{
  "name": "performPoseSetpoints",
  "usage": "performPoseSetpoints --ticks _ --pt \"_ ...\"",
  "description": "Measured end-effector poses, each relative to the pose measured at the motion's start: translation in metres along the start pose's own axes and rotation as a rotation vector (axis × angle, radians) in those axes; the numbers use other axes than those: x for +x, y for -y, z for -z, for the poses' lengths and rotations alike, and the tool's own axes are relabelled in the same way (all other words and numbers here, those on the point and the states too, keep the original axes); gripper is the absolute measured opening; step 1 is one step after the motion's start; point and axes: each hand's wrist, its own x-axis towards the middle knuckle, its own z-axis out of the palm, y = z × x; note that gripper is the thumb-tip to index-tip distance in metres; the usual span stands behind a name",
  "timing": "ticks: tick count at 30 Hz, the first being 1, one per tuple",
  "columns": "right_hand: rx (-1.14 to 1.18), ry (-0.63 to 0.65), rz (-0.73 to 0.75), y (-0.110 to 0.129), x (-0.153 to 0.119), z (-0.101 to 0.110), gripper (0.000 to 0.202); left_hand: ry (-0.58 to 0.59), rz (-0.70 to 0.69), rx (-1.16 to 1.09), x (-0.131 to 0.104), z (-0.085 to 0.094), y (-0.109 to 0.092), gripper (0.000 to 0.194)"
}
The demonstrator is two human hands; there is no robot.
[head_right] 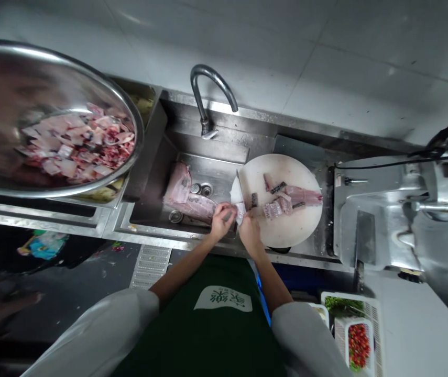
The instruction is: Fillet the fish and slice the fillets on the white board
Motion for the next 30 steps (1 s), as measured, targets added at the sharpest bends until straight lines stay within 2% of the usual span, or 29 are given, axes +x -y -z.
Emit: performPoseSetpoints --ticks 2,3,6,8,11,13,14,16,18,20,22,25,30 --pt "-0.01 0.059 -0.001 -0.003 0.012 -0.009 0.029 0.115 0.02 -0.042 -0.001 -0.012 -0.001 0.017" --pt "-0.009 0.065 0.0 -0.009 0.018 -0.011 0.03 0.136 0.036 -0.052 -0.001 -0.016 -0.001 0.016" --pt "-0.002 0.063 0.0 -0.034 0.027 -0.005 0.028 0.109 0.041 -0.061 -0.002 -0.022 -0.003 0.013" --pt "0.0 0.029 -0.005 -0.045 0.024 0.005 0.028 0.069 0.031 -0.06 -0.002 -0.017 -0.005 0.013" --pt "0.0 -0.075 -0.015 -0.043 0.009 0.015 0.031 -0.147 0.113 -0.013 -0.003 -0.001 -0.006 0.017" --pt "0.017 -0.161 0.02 -0.029 -0.002 0.014 0.036 -0.333 0.19 0.029 -0.005 0.009 -0.007 0.02" --pt "0.027 -0.19 0.04 -0.02 -0.006 0.011 0.038 -0.381 0.21 0.041 -0.006 0.012 -0.008 0.02" --pt "0.044 -0.167 0.077 -0.004 -0.008 -0.002 0.038 -0.326 0.193 0.026 -0.009 0.011 -0.01 0.02" --pt "0.054 -0.071 0.097 0.004 -0.002 -0.017 0.033 -0.165 0.133 -0.032 -0.012 0.003 -0.012 0.022" --pt "0.064 0.012 0.095 0.0 0.01 -0.029 0.03 -0.042 0.072 -0.08 -0.014 -0.007 -0.012 0.024" --pt "0.087 0.036 0.094 -0.015 0.023 -0.033 0.03 -0.006 0.047 -0.078 -0.014 -0.015 -0.011 0.024" --pt "0.129 0.022 0.093 -0.047 0.041 -0.028 0.03 0.036 0.021 -0.033 -0.012 -0.023 -0.007 0.021" --pt "0.235 -0.125 0.016 -0.102 0.044 -0.007 0.033 0.131 -0.006 -0.043 -0.005 -0.04 -0.011 0.02"
